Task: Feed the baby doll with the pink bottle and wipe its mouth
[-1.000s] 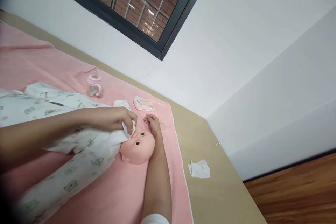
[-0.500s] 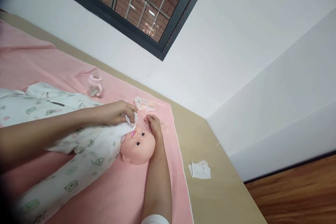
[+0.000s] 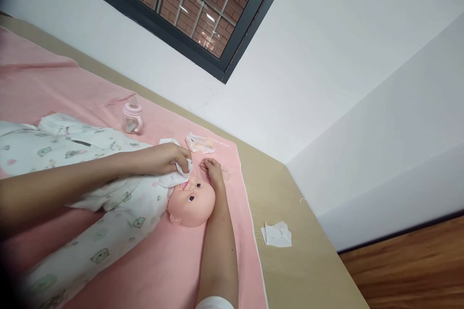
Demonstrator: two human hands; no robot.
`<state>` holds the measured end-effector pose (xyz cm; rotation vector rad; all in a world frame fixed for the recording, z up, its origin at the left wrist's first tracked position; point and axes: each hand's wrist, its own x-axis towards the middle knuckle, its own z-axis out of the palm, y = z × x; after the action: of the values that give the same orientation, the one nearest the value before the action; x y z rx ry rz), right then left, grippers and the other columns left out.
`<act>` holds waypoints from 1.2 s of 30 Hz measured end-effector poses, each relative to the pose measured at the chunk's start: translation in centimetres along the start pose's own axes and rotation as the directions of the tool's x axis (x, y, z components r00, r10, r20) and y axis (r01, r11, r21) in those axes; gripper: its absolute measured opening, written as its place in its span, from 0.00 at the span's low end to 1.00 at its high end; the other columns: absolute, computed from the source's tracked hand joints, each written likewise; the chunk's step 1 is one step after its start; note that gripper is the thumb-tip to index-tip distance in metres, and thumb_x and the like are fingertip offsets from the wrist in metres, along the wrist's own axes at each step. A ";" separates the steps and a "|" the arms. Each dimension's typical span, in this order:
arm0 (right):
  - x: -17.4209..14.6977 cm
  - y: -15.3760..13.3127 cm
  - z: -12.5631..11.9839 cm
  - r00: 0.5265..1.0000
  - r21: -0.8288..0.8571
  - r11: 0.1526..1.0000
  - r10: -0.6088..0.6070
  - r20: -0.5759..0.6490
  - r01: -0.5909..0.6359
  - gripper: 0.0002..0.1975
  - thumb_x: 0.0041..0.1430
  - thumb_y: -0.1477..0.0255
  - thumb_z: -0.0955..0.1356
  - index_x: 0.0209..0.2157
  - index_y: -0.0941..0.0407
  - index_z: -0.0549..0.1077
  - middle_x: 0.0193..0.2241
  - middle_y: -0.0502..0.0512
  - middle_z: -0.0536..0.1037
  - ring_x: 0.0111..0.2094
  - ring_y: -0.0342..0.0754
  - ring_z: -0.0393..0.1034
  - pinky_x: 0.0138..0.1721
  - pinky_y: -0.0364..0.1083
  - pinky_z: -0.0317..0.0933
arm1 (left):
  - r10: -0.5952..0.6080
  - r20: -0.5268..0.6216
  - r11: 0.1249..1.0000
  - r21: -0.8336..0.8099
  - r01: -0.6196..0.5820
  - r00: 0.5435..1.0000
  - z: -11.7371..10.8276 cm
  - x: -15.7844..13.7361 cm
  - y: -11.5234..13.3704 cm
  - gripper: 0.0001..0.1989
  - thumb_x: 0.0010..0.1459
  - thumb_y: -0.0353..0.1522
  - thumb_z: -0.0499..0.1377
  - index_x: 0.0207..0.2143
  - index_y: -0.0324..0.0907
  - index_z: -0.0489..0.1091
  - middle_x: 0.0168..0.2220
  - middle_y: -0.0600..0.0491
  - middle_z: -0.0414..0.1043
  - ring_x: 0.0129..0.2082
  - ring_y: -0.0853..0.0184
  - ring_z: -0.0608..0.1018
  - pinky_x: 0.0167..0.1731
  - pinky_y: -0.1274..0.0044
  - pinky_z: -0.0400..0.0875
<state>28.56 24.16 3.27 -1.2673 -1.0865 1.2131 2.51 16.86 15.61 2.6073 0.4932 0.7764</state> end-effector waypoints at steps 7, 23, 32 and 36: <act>-0.1 -0.1 0.1 1.000 -0.006 1.000 -0.007 -0.005 0.007 0.14 0.43 0.68 0.74 0.34 0.57 0.76 0.25 0.49 0.77 0.33 0.45 0.74 0.40 0.45 0.69 | -0.019 0.010 1.000 -0.021 0.019 1.000 -0.3 -0.1 0.3 0.23 0.42 0.14 0.50 0.30 0.41 0.80 0.33 0.53 0.78 0.33 0.68 0.77 0.36 0.82 0.66; -0.4 -0.5 0.3 1.000 -0.018 1.000 -0.013 -0.019 0.013 0.12 0.43 0.69 0.73 0.33 0.57 0.76 0.30 0.52 0.80 0.34 0.44 0.74 0.43 0.45 0.69 | -0.037 0.082 0.997 -0.065 0.042 0.996 -0.7 -0.2 1.1 0.22 0.43 0.14 0.51 0.28 0.41 0.79 0.32 0.54 0.76 0.32 0.69 0.75 0.33 0.82 0.64; 0.0 0.0 0.2 1.000 0.009 1.000 -0.029 -0.009 0.029 0.14 0.41 0.67 0.74 0.32 0.57 0.76 0.28 0.52 0.80 0.33 0.45 0.75 0.42 0.46 0.69 | 0.006 0.109 0.989 -0.150 0.011 0.994 -0.4 -0.5 1.6 0.22 0.43 0.14 0.50 0.27 0.41 0.79 0.32 0.54 0.74 0.31 0.70 0.74 0.31 0.82 0.62; -0.2 -0.2 0.3 0.999 0.008 0.999 -0.041 -0.008 0.041 0.13 0.41 0.68 0.75 0.31 0.57 0.76 0.28 0.50 0.79 0.33 0.44 0.74 0.43 0.45 0.69 | -0.029 0.133 0.985 -0.167 0.051 0.991 -0.1 -0.6 1.6 0.20 0.45 0.15 0.51 0.28 0.41 0.78 0.32 0.54 0.73 0.31 0.70 0.74 0.30 0.81 0.62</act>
<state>28.28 23.99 3.46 -1.2370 -1.0959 1.1797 2.33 15.31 16.16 2.4622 0.4209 0.6026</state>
